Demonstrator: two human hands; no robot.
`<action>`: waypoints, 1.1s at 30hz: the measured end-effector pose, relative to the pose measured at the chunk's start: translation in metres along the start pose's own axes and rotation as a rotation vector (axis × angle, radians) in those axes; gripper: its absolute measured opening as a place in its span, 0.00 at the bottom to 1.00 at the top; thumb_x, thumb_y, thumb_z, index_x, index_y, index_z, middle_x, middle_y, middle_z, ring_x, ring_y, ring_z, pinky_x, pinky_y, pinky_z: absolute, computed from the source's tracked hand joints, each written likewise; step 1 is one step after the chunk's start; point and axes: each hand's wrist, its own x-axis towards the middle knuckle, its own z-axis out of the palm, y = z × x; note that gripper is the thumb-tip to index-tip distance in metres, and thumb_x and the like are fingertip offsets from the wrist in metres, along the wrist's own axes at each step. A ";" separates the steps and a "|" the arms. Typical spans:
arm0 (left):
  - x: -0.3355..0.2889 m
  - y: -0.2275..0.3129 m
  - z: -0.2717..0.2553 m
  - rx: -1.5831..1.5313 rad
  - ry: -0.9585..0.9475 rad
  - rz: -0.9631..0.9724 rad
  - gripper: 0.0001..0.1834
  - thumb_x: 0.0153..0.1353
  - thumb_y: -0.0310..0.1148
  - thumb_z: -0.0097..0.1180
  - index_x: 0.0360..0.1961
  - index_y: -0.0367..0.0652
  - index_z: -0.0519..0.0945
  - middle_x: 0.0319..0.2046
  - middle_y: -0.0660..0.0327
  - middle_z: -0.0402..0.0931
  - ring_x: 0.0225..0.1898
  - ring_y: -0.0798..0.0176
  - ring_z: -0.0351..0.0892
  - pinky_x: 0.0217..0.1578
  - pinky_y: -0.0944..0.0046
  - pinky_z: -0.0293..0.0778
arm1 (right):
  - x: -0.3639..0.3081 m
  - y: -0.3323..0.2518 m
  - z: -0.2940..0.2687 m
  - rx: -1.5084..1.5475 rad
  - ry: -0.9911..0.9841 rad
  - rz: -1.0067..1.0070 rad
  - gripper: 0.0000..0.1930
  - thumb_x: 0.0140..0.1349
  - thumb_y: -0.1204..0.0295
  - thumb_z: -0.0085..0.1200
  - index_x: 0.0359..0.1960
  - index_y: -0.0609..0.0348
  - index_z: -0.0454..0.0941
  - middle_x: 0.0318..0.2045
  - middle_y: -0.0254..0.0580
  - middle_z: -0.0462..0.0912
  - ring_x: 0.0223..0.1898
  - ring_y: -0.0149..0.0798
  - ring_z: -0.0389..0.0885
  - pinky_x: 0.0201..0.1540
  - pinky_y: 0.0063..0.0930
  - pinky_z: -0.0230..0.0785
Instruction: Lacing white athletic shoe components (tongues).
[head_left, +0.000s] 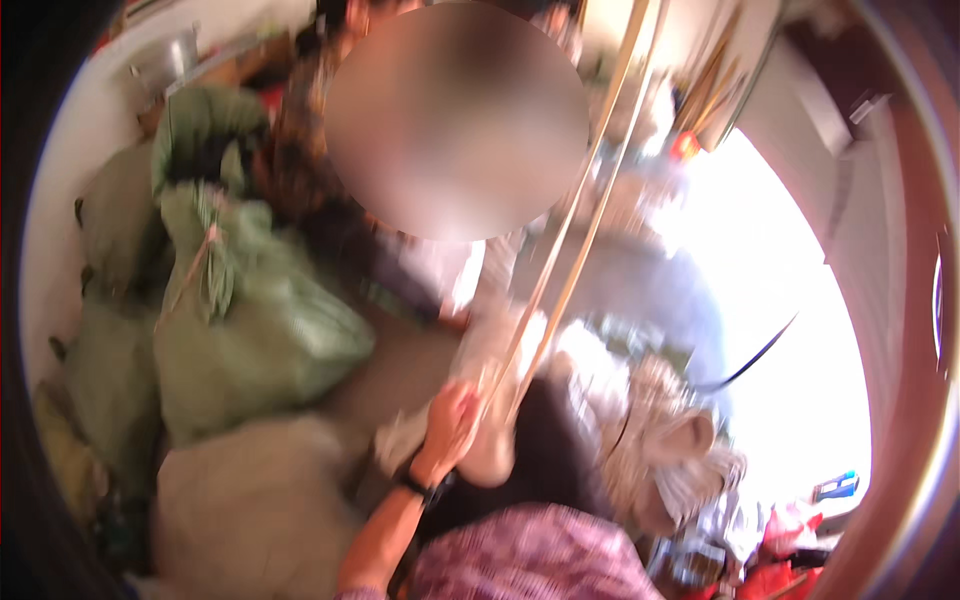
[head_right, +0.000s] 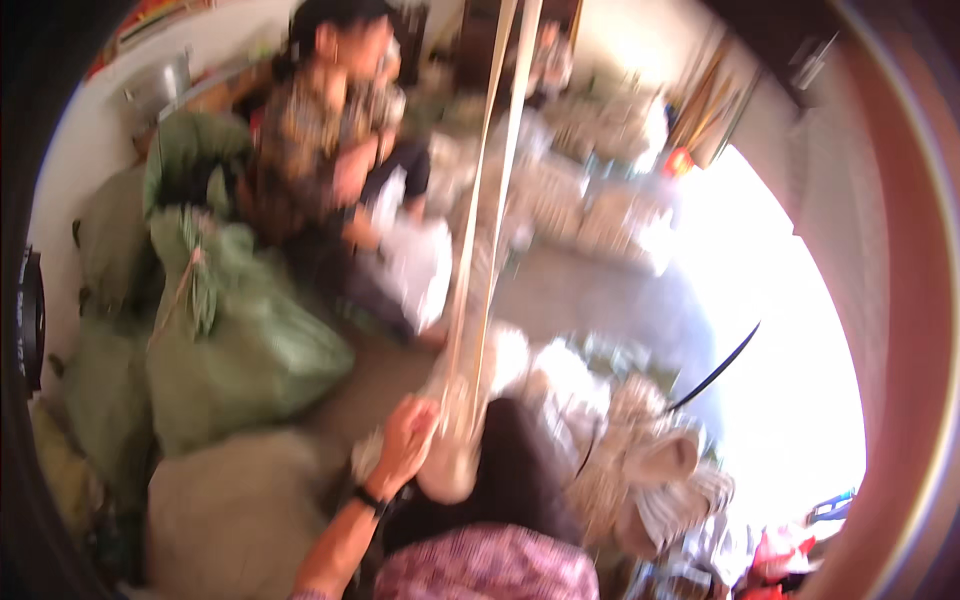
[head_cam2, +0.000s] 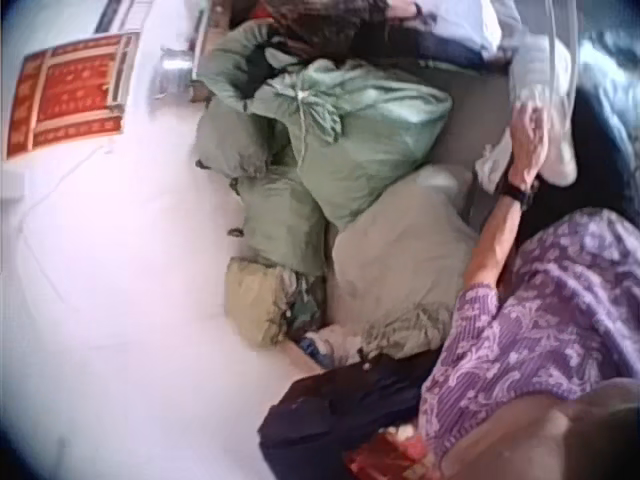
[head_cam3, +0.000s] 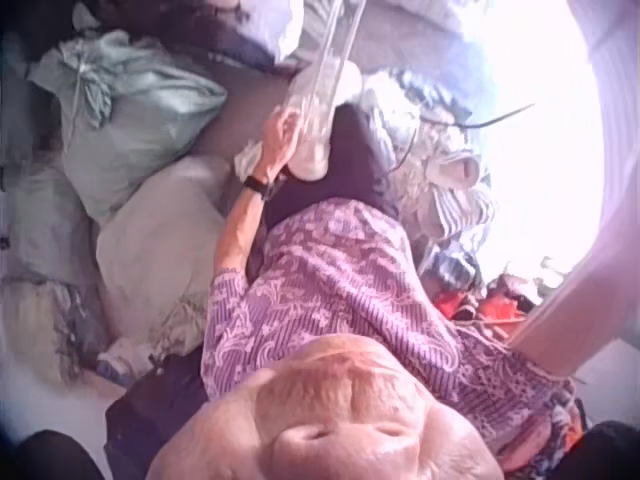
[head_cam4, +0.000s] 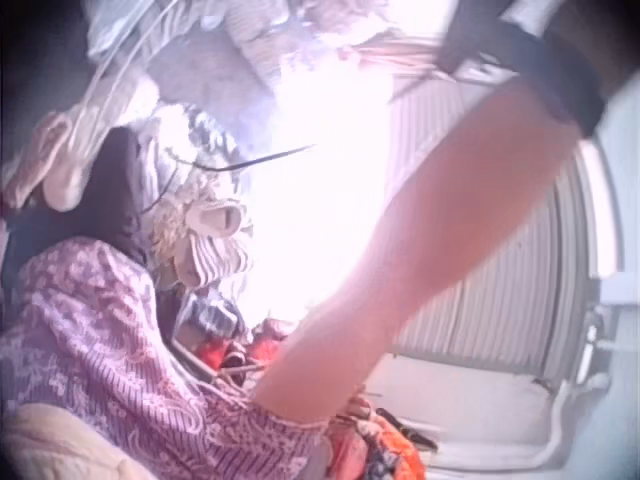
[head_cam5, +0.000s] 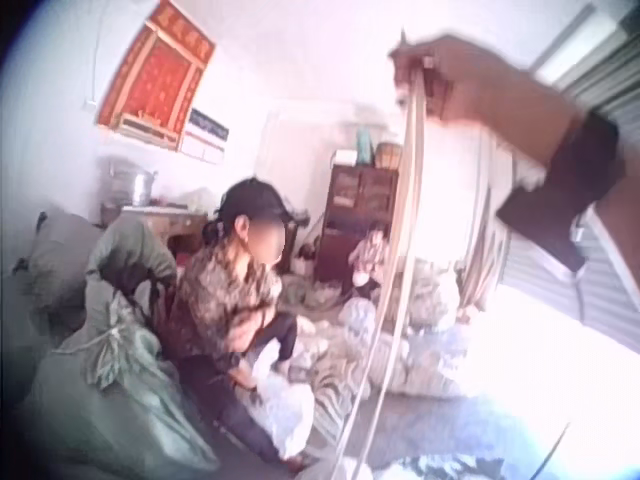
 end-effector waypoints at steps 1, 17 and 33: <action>0.016 0.006 -0.004 -0.087 -0.001 0.012 0.12 0.65 0.34 0.48 0.27 0.38 0.73 0.24 0.54 0.69 0.27 0.56 0.69 0.29 0.58 0.66 | 0.006 -0.018 -0.001 0.015 -0.032 -0.034 0.09 0.64 0.67 0.52 0.41 0.57 0.78 0.27 0.38 0.80 0.28 0.34 0.78 0.37 0.33 0.75; 0.100 0.130 -0.017 -0.611 -0.495 -0.160 0.17 0.68 0.43 0.45 0.35 0.40 0.77 0.31 0.66 0.77 0.29 0.75 0.70 0.31 0.73 0.65 | -0.102 -0.020 -0.058 0.351 0.164 -0.009 0.07 0.62 0.68 0.54 0.29 0.56 0.75 0.22 0.33 0.76 0.23 0.32 0.73 0.31 0.28 0.68; 0.046 -0.027 -0.247 -1.395 0.382 -0.491 0.06 0.63 0.24 0.49 0.28 0.40 0.71 0.21 0.64 0.60 0.27 0.63 0.61 0.40 0.58 0.65 | -0.562 0.211 -0.162 -0.756 0.261 0.974 0.26 0.57 0.80 0.43 0.60 0.62 0.67 0.30 0.25 0.71 0.23 0.18 0.59 0.23 0.11 0.54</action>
